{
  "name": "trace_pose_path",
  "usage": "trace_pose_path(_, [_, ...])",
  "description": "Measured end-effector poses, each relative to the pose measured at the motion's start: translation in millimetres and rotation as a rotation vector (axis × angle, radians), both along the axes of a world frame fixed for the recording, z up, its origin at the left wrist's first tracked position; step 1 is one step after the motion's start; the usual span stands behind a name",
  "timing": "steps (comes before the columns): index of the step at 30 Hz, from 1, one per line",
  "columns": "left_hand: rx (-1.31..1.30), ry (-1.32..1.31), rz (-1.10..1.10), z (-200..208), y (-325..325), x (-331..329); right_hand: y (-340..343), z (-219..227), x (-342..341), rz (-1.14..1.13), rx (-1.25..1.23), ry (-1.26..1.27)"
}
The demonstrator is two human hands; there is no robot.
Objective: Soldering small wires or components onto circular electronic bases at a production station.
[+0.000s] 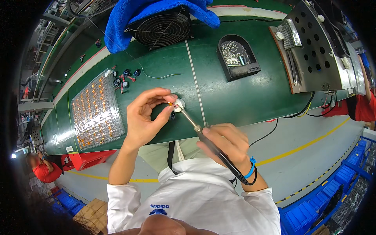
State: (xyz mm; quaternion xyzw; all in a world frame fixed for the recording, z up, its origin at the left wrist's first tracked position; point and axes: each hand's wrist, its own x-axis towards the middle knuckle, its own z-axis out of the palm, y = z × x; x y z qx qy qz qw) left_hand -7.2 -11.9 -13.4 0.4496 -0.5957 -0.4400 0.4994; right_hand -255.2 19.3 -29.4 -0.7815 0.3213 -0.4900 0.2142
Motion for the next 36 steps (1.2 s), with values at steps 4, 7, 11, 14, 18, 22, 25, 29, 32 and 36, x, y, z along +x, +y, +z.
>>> trace_pose_path(4, [0.011, -0.011, -0.016, 1.8, 1.3, 0.5, 1.5, 0.1, -0.8, -0.003, -0.002, 0.014])
trace_pose_path(7, [0.017, -0.029, -0.03, 2.8, 3.2, 0.0, 3.0, 1.1, -0.6, -0.004, 0.006, 0.015])
trace_pose_path(11, [0.024, -0.043, -0.024, 1.5, 3.1, 0.0, 3.2, 0.4, -0.6, -0.007, 0.002, 0.025])
trace_pose_path(14, [0.029, -0.037, -0.027, 1.0, 2.6, -0.1, 2.3, 0.9, -0.3, -0.004, -0.011, 0.038])
trace_pose_path(18, [0.011, -0.053, -0.027, 3.4, 1.0, 0.6, 0.3, 1.4, -0.2, -0.004, -0.02, 0.037])
trace_pose_path(22, [0.015, -0.053, -0.032, 0.8, -3.5, 2.4, -2.6, -1.9, -0.6, -0.005, -0.021, 0.023])
trace_pose_path(25, [0.009, -0.037, -0.031, 0.9, -4.3, 0.2, -1.6, -1.4, -5.5, -0.029, -0.016, -0.018])
trace_pose_path(29, [-0.132, -0.243, 0.007, 5.7, 2.4, 8.8, -3.4, -3.2, -20.4, -0.206, -0.022, 0.033])
trace_pose_path(32, [-0.479, -0.459, 0.023, 14.3, 2.1, 3.2, -30.0, 0.6, -28.9, -0.401, -0.171, 0.206])
trace_pose_path(36, [-0.522, -0.451, 0.071, 37.1, 9.4, 13.5, -43.1, 7.6, -31.7, -0.444, -0.08, 0.296])
